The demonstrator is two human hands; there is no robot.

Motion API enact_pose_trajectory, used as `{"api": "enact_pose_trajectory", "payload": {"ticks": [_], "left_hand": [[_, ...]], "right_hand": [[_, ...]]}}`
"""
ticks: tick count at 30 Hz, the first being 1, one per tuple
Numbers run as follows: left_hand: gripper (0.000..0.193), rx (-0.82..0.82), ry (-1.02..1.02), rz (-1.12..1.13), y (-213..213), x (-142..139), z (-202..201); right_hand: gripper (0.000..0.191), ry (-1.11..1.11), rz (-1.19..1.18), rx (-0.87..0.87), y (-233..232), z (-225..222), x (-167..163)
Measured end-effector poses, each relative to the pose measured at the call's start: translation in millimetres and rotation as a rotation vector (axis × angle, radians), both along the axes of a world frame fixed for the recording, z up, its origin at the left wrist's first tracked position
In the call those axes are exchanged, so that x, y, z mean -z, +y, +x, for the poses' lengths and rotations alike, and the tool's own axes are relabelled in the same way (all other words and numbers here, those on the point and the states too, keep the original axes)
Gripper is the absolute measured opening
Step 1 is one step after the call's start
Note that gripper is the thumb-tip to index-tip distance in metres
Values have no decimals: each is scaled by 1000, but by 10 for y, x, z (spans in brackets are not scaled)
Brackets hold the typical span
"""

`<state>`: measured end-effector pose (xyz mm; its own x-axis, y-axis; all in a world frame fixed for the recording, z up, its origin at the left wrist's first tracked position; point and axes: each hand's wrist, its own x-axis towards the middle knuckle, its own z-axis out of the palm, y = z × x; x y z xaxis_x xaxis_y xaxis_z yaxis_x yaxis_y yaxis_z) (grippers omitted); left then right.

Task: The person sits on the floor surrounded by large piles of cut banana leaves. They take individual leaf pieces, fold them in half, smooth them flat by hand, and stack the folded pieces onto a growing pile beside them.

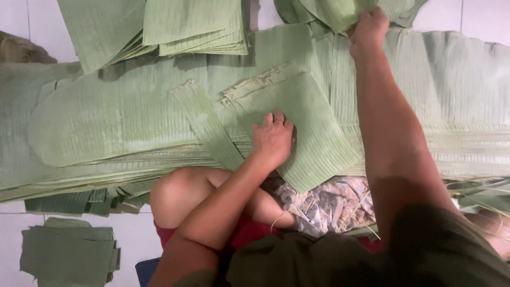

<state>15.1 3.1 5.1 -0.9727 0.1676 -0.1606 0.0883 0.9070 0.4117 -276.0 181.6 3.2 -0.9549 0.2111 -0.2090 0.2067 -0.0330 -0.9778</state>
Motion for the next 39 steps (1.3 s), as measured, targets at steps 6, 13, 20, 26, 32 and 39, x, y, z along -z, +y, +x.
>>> {"api": "enact_pose_trajectory", "payload": {"ticks": [6, 13, 20, 26, 32, 39], "left_hand": [[34, -7, -20, 48, -56, -82, -14], [32, -68, -181, 188, -380, -317, 409], [54, -204, -319, 210, -383, -63, 650], [66, -328, -208, 265, -294, 154, 713], [63, -381, -164, 317, -294, 228, 751], [87, -346, -503, 615, -188, 598, 778]], "right_hand": [[26, 278, 461, -253, 33, -34, 143], [20, 482, 1268, -427, 790, 1868, 145], [35, 371, 1401, -326, 769, 3109, 238], [47, 98, 1141, -450, 631, 3064, 203], [47, -272, 190, -588, 783, 3132, -52], [34, -426, -307, -255, 884, 3681, -247]]}}
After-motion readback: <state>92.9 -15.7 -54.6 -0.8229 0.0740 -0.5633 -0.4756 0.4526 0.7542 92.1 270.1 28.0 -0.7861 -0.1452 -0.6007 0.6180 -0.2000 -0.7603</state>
